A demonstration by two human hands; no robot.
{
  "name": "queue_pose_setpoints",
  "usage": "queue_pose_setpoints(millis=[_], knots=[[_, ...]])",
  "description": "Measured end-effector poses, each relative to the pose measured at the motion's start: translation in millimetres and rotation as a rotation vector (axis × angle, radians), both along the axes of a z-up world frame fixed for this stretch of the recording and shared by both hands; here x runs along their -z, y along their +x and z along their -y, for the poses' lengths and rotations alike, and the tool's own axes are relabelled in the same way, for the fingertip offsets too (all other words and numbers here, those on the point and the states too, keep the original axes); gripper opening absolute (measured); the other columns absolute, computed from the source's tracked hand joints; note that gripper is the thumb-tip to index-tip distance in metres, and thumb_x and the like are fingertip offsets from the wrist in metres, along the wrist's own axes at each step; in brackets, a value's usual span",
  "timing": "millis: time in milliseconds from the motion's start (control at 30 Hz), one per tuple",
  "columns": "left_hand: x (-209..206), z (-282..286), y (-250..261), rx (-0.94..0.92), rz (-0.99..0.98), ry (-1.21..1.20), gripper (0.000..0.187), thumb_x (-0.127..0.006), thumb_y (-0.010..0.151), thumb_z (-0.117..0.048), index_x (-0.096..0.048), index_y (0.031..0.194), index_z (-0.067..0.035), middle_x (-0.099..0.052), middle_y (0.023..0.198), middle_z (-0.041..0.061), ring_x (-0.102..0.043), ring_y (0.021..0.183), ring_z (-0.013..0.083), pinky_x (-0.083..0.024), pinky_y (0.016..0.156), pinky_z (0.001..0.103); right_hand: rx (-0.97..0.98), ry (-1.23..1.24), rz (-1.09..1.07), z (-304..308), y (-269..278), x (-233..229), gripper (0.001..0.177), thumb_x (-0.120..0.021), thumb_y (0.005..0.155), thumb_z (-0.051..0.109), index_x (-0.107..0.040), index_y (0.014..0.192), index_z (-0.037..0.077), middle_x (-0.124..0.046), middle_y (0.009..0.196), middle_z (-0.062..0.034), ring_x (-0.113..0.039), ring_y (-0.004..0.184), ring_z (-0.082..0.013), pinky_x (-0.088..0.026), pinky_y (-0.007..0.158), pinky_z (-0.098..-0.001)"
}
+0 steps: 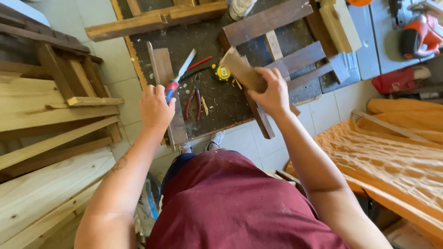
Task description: The person saws a small piece of wood with a handsaw and then picks up and inspects a wooden crate assembly in a workshop.
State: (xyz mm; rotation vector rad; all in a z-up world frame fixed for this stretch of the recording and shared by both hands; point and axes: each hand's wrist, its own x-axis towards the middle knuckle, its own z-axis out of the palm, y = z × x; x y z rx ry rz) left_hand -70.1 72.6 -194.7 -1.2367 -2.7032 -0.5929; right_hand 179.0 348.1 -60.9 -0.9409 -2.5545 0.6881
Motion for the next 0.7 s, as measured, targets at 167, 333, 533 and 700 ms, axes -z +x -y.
queue_pose_setpoints(millis=[167, 333, 533, 700], knots=[[-80.0, -24.7, 19.5, 0.262, -0.106, 0.118, 0.100, -0.102, 0.059, -0.029, -0.055, 0.144, -0.006, -0.054, 0.133, 0.022, -0.058, 0.121, 0.0440, -0.053, 0.095, 0.052, -0.345, 0.325, 0.208, 24.5, -15.6, 7.7, 0.067, -0.089, 0.062, 0.025, -0.073, 0.127, 0.023, -0.063, 0.116, 0.0009, -0.068, 0.109, -0.0228, -0.059, 0.089, -0.0370], [-107.1, -44.6, 49.3, 0.548, -0.111, 0.023, 0.090, -0.096, 0.062, -0.035, -0.063, 0.141, -0.011, -0.065, 0.127, 0.015, -0.059, 0.126, 0.0382, -0.047, 0.108, 0.051, -0.625, 0.417, 0.043, 58.1, -48.2, -17.0, 0.059, -0.083, 0.062, 0.017, -0.073, 0.120, 0.014, -0.064, 0.111, -0.0039, -0.067, 0.107, -0.0258, -0.056, 0.089, -0.0385], [-100.4, -44.4, 7.9, 0.123, 0.107, 0.274, 0.048, -0.086, 0.085, -0.047, -0.070, 0.110, -0.010, -0.068, 0.089, 0.012, -0.073, 0.081, 0.0348, -0.060, 0.071, 0.042, -0.363, 0.334, -0.470, 55.2, -25.9, -11.7, 0.035, -0.084, 0.088, 0.022, -0.079, 0.122, 0.012, -0.075, 0.117, -0.0071, -0.071, 0.114, -0.0305, -0.057, 0.101, -0.0418], [-54.4, -67.1, -91.0, -0.244, -0.059, 0.335, 0.051, -0.095, 0.079, -0.043, -0.065, 0.102, -0.009, -0.063, 0.095, 0.017, -0.075, 0.078, 0.0472, -0.063, 0.069, 0.054, -0.074, -0.087, 0.367, 53.9, 19.8, 76.2, 0.047, -0.077, 0.089, 0.035, -0.068, 0.131, 0.015, -0.071, 0.099, -0.0051, -0.073, 0.098, -0.0306, -0.060, 0.085, -0.0461]])
